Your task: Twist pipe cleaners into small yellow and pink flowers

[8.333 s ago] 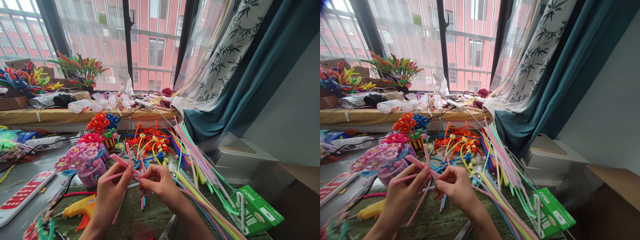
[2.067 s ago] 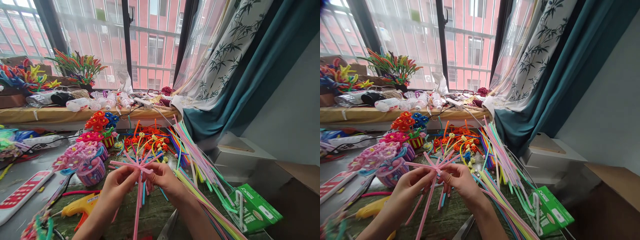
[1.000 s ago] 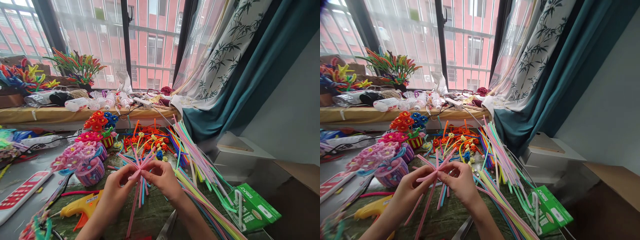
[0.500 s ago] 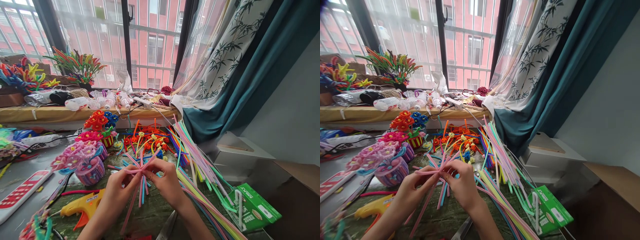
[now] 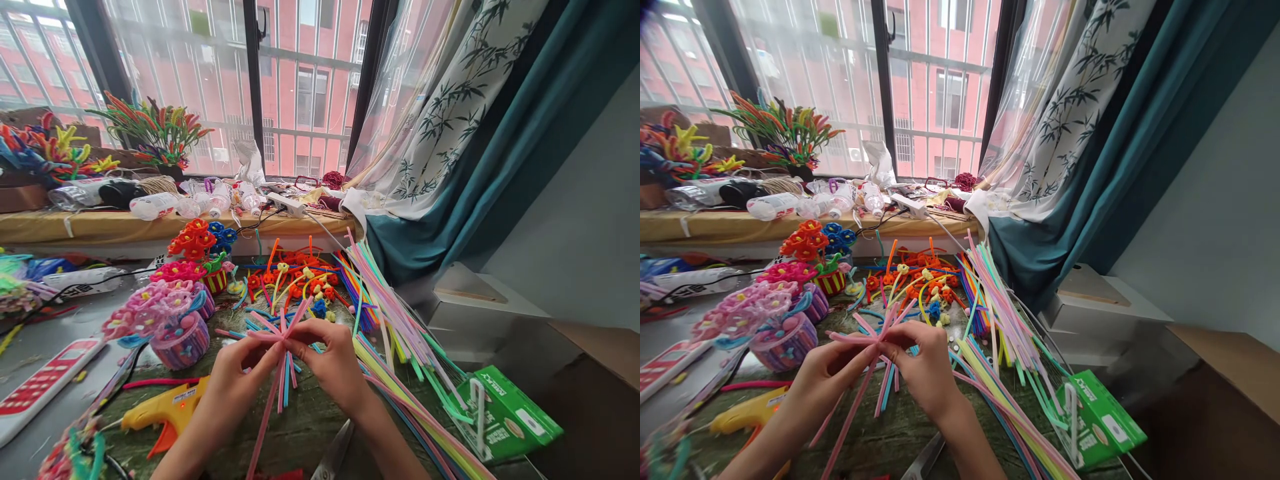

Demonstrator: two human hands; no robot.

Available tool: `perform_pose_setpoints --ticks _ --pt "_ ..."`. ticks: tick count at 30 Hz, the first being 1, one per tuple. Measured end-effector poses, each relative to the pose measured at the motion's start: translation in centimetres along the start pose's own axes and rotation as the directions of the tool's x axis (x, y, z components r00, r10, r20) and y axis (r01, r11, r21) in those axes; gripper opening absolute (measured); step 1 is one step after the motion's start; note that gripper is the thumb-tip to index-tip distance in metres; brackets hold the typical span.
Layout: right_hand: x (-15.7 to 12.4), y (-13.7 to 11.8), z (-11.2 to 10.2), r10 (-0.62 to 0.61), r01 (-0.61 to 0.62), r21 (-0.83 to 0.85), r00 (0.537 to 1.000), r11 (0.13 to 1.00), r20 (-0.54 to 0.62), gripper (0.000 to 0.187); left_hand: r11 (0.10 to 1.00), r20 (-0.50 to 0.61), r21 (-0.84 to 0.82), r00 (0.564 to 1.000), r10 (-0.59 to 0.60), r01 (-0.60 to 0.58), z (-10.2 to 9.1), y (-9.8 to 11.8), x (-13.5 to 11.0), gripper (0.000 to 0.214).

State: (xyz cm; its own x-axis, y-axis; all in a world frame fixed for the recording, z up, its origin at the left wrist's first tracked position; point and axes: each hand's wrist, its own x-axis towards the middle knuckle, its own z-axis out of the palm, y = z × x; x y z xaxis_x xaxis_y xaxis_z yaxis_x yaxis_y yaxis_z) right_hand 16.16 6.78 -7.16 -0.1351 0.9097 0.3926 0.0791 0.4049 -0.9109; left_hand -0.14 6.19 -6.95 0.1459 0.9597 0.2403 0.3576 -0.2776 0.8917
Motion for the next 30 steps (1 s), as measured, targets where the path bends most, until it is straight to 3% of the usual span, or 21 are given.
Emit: perform_pose_setpoints --ticks 8,16,30 --pt "0.0 0.3 0.0 0.023 -0.024 0.061 1.0 0.998 0.006 0.019 0.998 0.006 -0.062 0.999 0.032 -0.032 0.1 0.2 0.0 0.024" --pt "0.0 0.8 0.1 0.017 -0.015 0.144 1.0 0.989 -0.012 0.014 0.979 0.026 -0.192 0.998 -0.058 0.062 0.2 0.8 -0.3 0.02" --pt "0.1 1.6 0.7 -0.064 0.082 0.285 0.996 0.955 -0.069 0.011 0.991 -0.03 -0.13 1.0 0.01 -0.014 0.5 0.6 -0.8 0.025"
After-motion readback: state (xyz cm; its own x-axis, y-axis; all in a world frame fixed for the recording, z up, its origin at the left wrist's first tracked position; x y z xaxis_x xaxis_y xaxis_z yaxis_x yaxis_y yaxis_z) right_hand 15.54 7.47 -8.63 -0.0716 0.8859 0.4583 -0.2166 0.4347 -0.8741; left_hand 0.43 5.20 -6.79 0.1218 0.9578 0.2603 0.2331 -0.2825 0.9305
